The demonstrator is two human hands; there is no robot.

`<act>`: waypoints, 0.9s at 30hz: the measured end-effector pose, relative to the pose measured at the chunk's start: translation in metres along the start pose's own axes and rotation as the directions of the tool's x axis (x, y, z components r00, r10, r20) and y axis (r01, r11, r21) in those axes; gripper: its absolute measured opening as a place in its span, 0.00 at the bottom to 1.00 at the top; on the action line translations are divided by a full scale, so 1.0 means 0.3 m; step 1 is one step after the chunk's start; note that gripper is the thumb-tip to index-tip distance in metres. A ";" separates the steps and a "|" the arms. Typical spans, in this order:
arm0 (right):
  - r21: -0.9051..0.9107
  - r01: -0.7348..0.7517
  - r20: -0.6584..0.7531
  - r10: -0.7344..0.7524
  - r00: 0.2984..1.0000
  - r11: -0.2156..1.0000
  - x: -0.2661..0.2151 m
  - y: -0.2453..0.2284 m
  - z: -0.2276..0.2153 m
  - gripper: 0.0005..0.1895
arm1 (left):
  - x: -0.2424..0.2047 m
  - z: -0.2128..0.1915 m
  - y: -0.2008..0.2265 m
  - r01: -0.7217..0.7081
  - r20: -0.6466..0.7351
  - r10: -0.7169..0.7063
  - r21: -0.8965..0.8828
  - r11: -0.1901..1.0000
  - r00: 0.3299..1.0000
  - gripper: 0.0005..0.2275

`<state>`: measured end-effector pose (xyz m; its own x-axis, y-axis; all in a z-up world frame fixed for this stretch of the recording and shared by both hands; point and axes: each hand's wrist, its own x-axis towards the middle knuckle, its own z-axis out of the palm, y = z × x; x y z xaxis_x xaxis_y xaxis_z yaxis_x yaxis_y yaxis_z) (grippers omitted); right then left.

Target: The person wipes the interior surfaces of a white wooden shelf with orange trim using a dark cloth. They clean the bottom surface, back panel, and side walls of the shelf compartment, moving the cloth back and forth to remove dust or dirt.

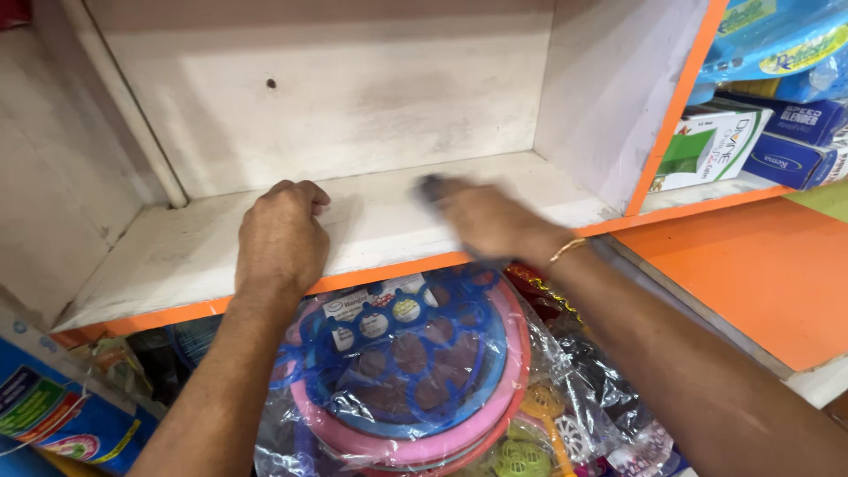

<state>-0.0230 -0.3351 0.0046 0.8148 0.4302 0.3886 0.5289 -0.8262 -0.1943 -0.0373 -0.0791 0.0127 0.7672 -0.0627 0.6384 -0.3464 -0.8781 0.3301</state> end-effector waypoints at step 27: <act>0.126 0.426 -0.149 -0.408 0.901 0.896 -0.026 -0.032 0.106 0.22 | 0.012 0.040 0.028 0.016 0.066 -0.017 0.011 1.000 0.998 0.09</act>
<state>-0.0268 -0.3189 -0.0253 0.4830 0.6699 0.5638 0.8509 -0.5110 -0.1219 -0.0310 -0.0925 0.0093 0.8070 -0.0789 0.5852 -0.3279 -0.8840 0.3331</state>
